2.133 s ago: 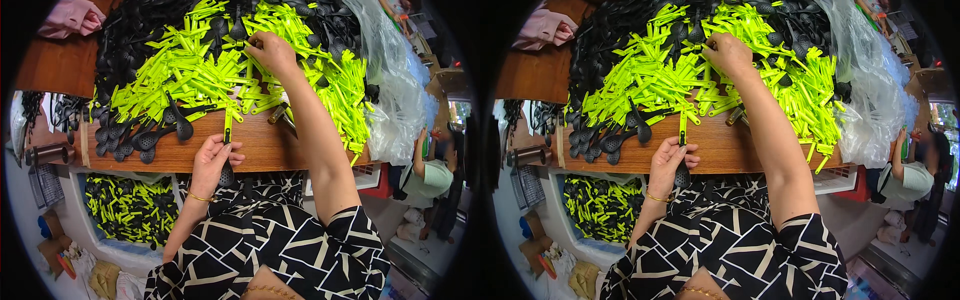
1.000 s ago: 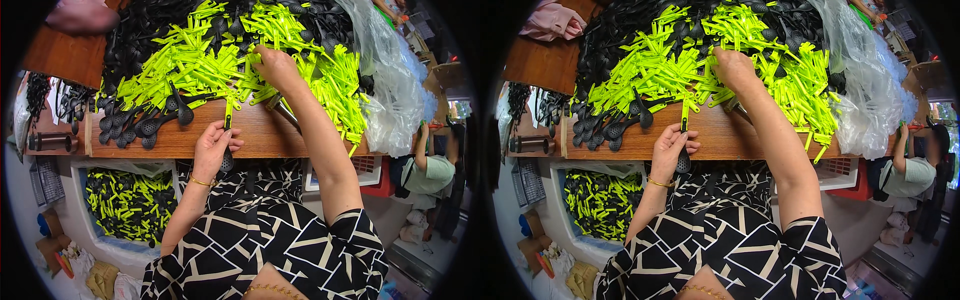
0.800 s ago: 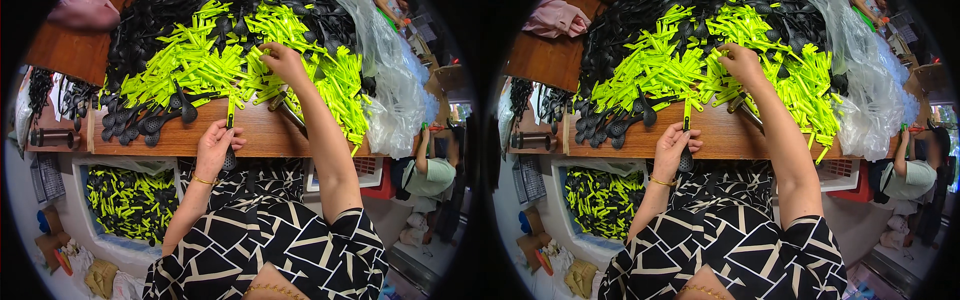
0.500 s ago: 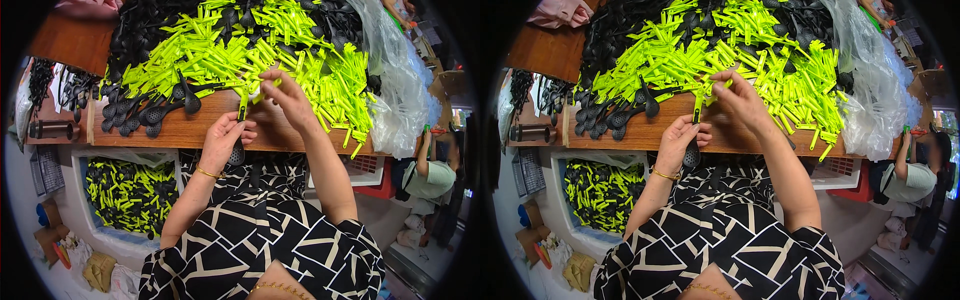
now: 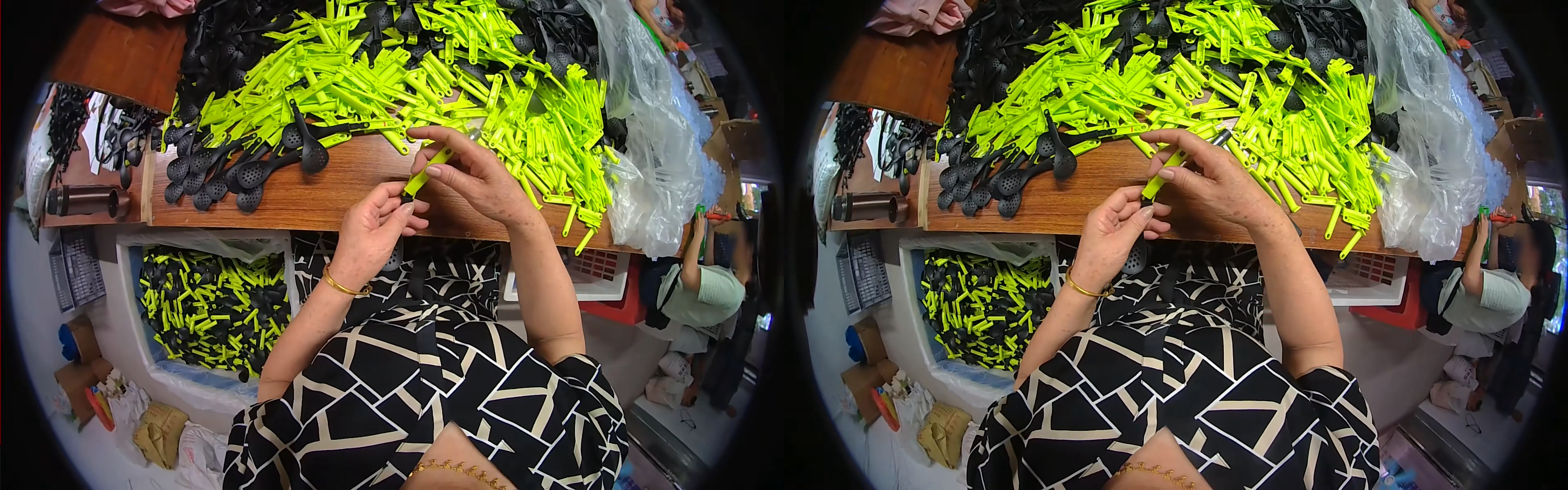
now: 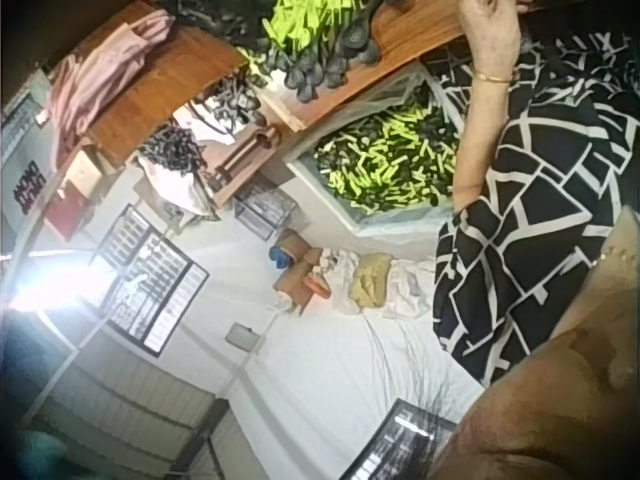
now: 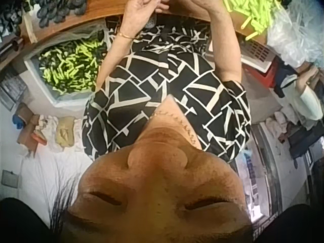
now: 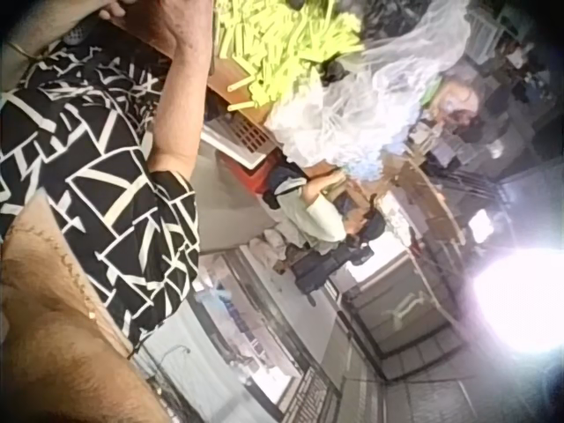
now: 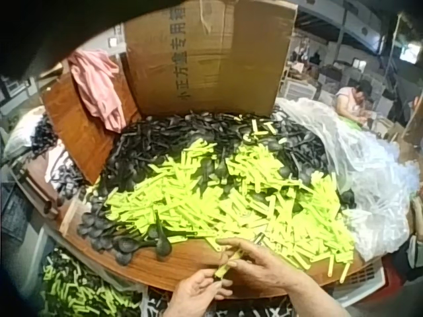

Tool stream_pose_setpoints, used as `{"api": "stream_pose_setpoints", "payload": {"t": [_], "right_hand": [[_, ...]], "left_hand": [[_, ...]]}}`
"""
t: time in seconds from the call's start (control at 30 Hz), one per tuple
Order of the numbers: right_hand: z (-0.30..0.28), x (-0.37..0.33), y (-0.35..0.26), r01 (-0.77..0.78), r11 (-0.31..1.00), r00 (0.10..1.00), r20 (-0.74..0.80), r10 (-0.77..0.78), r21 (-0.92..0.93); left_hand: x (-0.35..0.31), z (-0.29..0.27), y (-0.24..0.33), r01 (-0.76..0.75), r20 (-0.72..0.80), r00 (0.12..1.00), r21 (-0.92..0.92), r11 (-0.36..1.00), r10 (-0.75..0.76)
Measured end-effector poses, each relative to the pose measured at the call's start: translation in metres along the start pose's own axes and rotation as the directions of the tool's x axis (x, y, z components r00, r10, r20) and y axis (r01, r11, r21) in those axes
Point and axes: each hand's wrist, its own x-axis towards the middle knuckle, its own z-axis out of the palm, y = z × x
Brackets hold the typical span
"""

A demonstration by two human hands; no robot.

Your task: The person assembles kitchen utensils by inserting neon green plastic handles into black slotted spoon heads. They use a hammer to tap the handles into place and place the finished spoons on the table. The process is repeated continuously with parts from large piles on the workbench.

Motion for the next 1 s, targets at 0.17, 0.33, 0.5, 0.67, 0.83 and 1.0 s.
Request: {"api": "stream_pose_setpoints", "payload": {"t": [0.17,0.33,0.5,0.67,0.83,1.0], "right_hand": [[0.002,-0.004,-0.008,0.034,0.967,0.999,0.038,-0.025,-0.252],[0.017,-0.007,-0.016,0.130,0.912,0.984,-0.058,-0.165,-0.389],[0.035,-0.016,0.007,0.049,0.951,0.970,-0.212,-0.118,-0.304],[0.036,-0.037,0.019,0.050,0.909,0.939,-0.290,-0.184,-0.414],[-0.025,-0.093,0.031,-0.311,0.476,0.825,-0.482,-0.294,-0.823],[-0.030,-0.094,0.035,-0.295,0.423,0.870,-0.424,-0.251,-0.857]], "left_hand": [[-0.001,0.001,0.002,0.005,-0.018,1.000,0.052,0.999,-0.004],[0.001,0.000,-0.005,-0.014,-0.041,0.999,0.092,0.996,0.017],[-0.015,0.003,-0.013,-0.029,-0.093,0.995,0.141,0.990,0.043],[-0.042,-0.009,-0.027,0.028,-0.138,0.990,0.007,1.000,-0.027],[-0.069,-0.037,-0.049,0.135,-0.240,0.956,-0.142,0.981,-0.167],[-0.056,-0.025,-0.045,0.238,-0.262,0.921,-0.205,0.949,-0.288]]}}
